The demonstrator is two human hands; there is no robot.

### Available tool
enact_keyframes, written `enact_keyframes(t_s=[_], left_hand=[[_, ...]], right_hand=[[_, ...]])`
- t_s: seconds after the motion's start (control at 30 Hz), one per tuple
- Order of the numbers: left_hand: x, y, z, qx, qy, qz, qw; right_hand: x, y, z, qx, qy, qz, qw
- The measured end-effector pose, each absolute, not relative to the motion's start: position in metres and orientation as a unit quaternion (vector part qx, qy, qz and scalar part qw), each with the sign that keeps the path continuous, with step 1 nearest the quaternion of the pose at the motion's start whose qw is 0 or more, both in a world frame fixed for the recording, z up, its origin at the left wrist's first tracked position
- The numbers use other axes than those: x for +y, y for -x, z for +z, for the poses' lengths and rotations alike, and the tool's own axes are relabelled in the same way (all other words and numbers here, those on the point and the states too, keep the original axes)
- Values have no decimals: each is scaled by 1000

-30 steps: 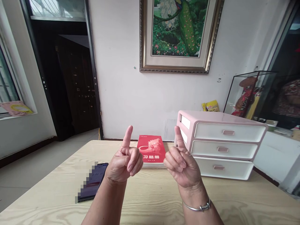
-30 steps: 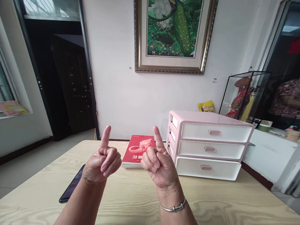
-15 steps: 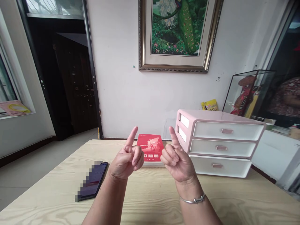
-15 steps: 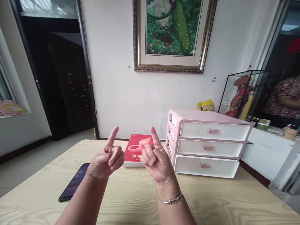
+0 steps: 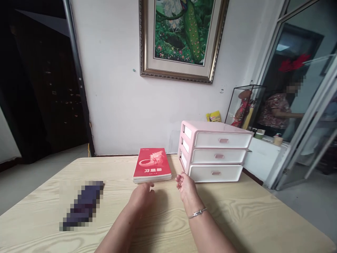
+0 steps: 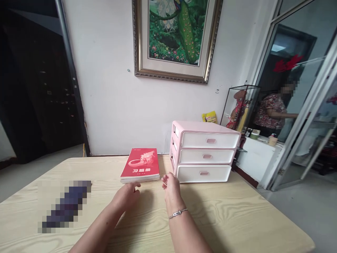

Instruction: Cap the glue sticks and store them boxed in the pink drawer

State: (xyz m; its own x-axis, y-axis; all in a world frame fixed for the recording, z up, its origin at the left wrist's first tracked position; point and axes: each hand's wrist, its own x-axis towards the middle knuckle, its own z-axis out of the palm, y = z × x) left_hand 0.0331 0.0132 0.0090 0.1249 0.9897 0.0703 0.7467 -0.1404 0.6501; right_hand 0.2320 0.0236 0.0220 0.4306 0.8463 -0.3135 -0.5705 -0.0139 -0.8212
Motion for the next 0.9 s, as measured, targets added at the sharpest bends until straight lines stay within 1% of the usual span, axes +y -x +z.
enact_keyframes(t_s=[0.17, 0.27, 0.37, 0.57, 0.73, 0.9], left_hand=[[-16, -41, -1, 605, -742, 195, 214], [-31, -46, -7, 593, -762, 172, 193], [-38, -49, -11, 586, -769, 177, 185], [-36, -51, -15, 583, -770, 195, 171], [-34, -50, -16, 594, -767, 192, 151], [-33, -50, -16, 600, -760, 195, 156]], right_hand=[[16, -311, 4, -49, 539, 434, 720], [14, -351, 0, -27, 545, 426, 721], [15, -376, 4, -34, 540, 435, 720], [25, -392, 16, -68, 528, 463, 709], [29, -398, 18, -81, 549, 459, 693], [26, -401, 18, -96, 568, 447, 685]])
